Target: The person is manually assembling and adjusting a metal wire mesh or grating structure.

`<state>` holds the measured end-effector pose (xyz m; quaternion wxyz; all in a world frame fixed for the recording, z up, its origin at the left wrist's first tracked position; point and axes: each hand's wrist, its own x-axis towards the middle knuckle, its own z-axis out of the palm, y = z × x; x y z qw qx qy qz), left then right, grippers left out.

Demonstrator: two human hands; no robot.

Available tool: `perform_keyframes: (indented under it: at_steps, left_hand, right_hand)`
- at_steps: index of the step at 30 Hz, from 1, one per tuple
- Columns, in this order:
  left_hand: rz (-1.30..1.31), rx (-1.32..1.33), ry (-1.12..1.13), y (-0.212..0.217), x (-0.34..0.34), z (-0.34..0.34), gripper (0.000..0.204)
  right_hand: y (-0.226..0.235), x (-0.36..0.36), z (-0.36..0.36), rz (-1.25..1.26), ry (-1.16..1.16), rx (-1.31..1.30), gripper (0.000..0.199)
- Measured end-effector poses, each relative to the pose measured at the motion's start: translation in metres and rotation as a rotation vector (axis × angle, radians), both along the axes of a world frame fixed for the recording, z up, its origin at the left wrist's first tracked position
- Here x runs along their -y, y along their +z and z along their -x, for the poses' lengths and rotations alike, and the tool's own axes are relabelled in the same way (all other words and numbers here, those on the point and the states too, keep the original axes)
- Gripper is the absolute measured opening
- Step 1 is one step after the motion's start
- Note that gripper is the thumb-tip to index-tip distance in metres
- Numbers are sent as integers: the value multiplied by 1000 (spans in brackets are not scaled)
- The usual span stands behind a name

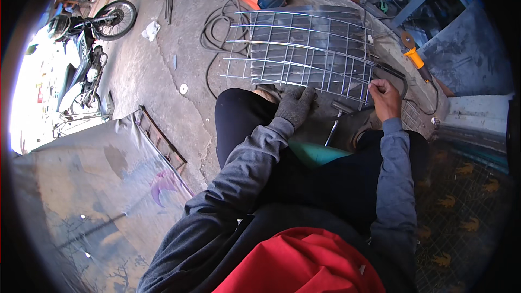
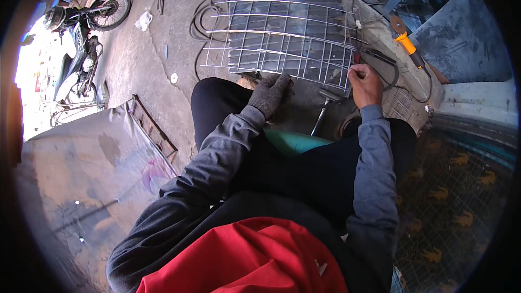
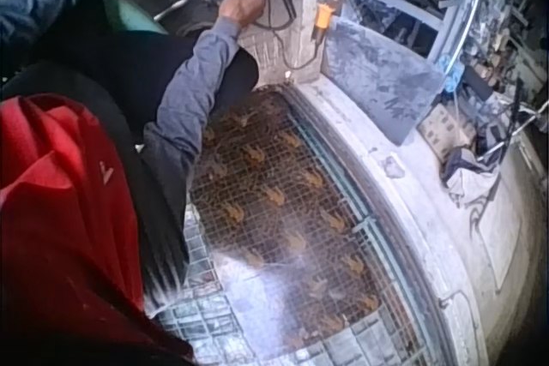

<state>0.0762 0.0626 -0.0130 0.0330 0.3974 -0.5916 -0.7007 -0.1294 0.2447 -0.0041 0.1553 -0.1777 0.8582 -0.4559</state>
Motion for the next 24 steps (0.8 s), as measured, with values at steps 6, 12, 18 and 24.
perform_keyframes:
  at_steps: [6, 12, 18, 24]
  left_hand:
    - [61, 43, -42, 13, 2, 3, 41]
    - [-3, 29, -26, 9, 1, 7, 47]
    - [-30, -14, -61, -4, 4, 5, 45]
    - [-135, -44, -120, 8, -1, 7, 44]
  right_hand:
    - [1, 3, -2, 27, -20, -63, 20]
    - [-9, 3, 3, 49, -42, -64, 22]
    - [3, 7, 1, 158, -51, 84, 27]
    - [23, 6, -4, 324, -82, 288, 34]
